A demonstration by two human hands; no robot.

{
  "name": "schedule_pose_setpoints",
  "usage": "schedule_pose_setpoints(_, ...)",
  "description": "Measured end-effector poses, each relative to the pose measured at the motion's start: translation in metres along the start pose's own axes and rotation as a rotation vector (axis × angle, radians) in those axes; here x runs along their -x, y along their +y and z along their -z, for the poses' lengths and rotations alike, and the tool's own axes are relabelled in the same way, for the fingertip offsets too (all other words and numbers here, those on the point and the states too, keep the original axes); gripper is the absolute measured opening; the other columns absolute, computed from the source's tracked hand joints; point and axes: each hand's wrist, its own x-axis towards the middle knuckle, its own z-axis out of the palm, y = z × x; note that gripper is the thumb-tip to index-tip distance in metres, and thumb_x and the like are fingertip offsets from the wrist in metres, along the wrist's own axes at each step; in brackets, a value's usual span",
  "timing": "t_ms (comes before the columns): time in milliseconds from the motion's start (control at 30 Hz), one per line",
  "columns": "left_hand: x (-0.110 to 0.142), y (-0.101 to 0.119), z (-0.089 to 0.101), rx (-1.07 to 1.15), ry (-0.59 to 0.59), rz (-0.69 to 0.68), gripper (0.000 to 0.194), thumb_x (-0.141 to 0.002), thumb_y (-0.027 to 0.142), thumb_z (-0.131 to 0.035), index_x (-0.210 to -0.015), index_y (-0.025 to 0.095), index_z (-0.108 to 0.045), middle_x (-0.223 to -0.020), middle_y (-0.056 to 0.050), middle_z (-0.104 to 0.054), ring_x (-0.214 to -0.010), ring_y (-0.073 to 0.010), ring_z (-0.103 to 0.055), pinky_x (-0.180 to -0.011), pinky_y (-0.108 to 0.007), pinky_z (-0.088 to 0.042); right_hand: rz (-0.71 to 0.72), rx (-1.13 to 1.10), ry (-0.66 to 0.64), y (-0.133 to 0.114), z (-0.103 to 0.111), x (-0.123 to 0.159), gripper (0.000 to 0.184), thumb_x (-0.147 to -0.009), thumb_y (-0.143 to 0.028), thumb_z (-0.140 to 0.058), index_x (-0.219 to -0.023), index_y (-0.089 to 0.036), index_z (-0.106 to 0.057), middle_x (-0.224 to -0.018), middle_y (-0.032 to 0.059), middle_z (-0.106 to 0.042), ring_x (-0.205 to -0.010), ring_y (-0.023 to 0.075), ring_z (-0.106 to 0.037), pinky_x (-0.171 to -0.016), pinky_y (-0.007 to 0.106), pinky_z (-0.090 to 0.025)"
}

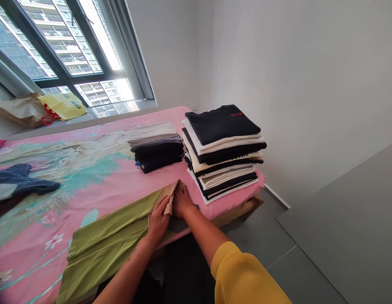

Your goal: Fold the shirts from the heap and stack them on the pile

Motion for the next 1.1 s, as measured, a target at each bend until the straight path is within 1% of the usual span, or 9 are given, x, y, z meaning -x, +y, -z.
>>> schedule_pose_setpoints(167, 0.004, -0.003, 0.003, -0.011, -0.047, -0.017, 0.042, -0.087, 0.024, -0.042, -0.129, 0.024, -0.052, -0.133, -0.007, -0.052, -0.124, -0.0192, -0.047, -0.104, -0.041, -0.04, 0.0, 0.009, -0.026, -0.001, 0.001, -0.002, 0.073, -0.083, -0.035, -0.047, -0.146, -0.011, -0.02, -0.152, 0.0158, -0.014, -0.14, 0.0334, -0.002, -0.11, 0.056, -0.003)
schedule_pose_setpoints(300, 0.01, -0.009, 0.0, -0.118, -0.103, -0.094, 0.049, -0.087, 0.019, -0.041, -0.134, 0.029, -0.045, -0.141, -0.006, -0.045, -0.131, -0.0204, -0.039, -0.108, -0.047, -0.032, 0.017, -0.005, -0.075, 0.005, 0.005, -0.006, 0.074, -0.079, -0.035, -0.052, -0.144, -0.012, -0.025, -0.152, 0.0153, -0.014, -0.139, 0.035, -0.002, -0.11, 0.055, -0.006)
schedule_pose_setpoints(400, 0.015, -0.01, -0.003, -0.219, -0.142, -0.14, 0.055, -0.085, 0.016, -0.041, -0.139, 0.03, -0.037, -0.145, -0.006, -0.04, -0.133, -0.0216, -0.035, -0.11, -0.051, -0.026, 0.004, -0.012, -0.142, 0.015, 0.011, -0.008, 0.069, -0.081, -0.031, -0.048, -0.144, -0.015, -0.026, -0.151, 0.0139, -0.02, -0.14, 0.0333, -0.006, -0.109, 0.059, -0.009)
schedule_pose_setpoints(533, 0.018, -0.008, -0.005, -0.329, -0.194, -0.209, 0.06, -0.085, 0.02, -0.043, -0.144, 0.025, -0.028, -0.147, -0.008, -0.035, -0.136, -0.0233, -0.03, -0.112, -0.051, -0.019, -0.074, -0.032, -0.147, 0.026, 0.014, -0.009, 0.064, -0.086, -0.029, -0.04, -0.145, -0.016, -0.022, -0.15, 0.0122, -0.023, -0.14, 0.0285, -0.009, -0.109, 0.056, -0.01)
schedule_pose_setpoints(633, 0.02, -0.007, -0.007, -0.353, -0.15, -0.239, 0.065, -0.084, 0.02, -0.044, -0.145, 0.017, -0.022, -0.147, -0.011, -0.035, -0.137, -0.0232, -0.028, -0.112, -0.049, -0.019, -0.132, -0.054, -0.091, 0.028, 0.012, -0.007, 0.06, -0.09, -0.036, -0.034, -0.145, -0.014, -0.025, -0.151, 0.0104, -0.022, -0.139, 0.0291, -0.013, -0.11, 0.05, -0.012)
schedule_pose_setpoints(733, 0.022, -0.007, -0.008, -0.377, -0.094, -0.242, 0.062, -0.082, 0.019, -0.045, -0.142, 0.013, -0.031, -0.144, -0.014, -0.039, -0.136, -0.0239, -0.028, -0.112, -0.047, -0.022, -0.159, -0.053, -0.047, 0.027, 0.008, -0.007, 0.057, -0.09, -0.037, -0.034, -0.142, -0.015, -0.032, -0.149, 0.0093, -0.028, -0.136, 0.0294, -0.019, -0.11, 0.046, -0.015)
schedule_pose_setpoints(867, 0.023, -0.004, -0.007, -0.42, -0.136, -0.242, 0.053, -0.079, 0.017, -0.047, -0.133, 0.016, -0.046, -0.141, -0.012, -0.043, -0.134, -0.0255, -0.033, -0.111, -0.049, -0.023, -0.241, -0.055, 0.07, 0.027, 0.01, -0.011, 0.049, -0.088, -0.028, -0.038, -0.134, -0.015, -0.045, -0.138, 0.012, -0.042, -0.126, 0.0261, -0.035, -0.106, 0.037, -0.023)
schedule_pose_setpoints(1000, 0.022, 0.001, -0.004, -0.432, -0.176, -0.222, 0.053, -0.078, 0.016, -0.047, -0.132, 0.018, -0.048, -0.142, -0.011, -0.043, -0.133, -0.0259, -0.034, -0.112, -0.05, -0.021, -0.352, -0.071, 0.122, 0.032, 0.018, -0.018, 0.043, -0.087, -0.018, -0.035, -0.126, -0.016, -0.054, -0.125, 0.0125, -0.052, -0.115, 0.022, -0.045, -0.099, 0.03, -0.03)
schedule_pose_setpoints(1100, 0.023, 0.001, -0.005, -0.428, -0.179, -0.198, 0.054, -0.078, 0.016, -0.047, -0.133, 0.021, -0.048, -0.142, -0.008, -0.043, -0.134, -0.0247, -0.033, -0.113, -0.049, -0.019, -0.454, -0.089, 0.156, 0.033, 0.024, -0.022, 0.042, -0.092, -0.023, -0.026, -0.117, -0.013, -0.059, -0.113, 0.0133, -0.059, -0.106, 0.0209, -0.051, -0.093, 0.029, -0.034)
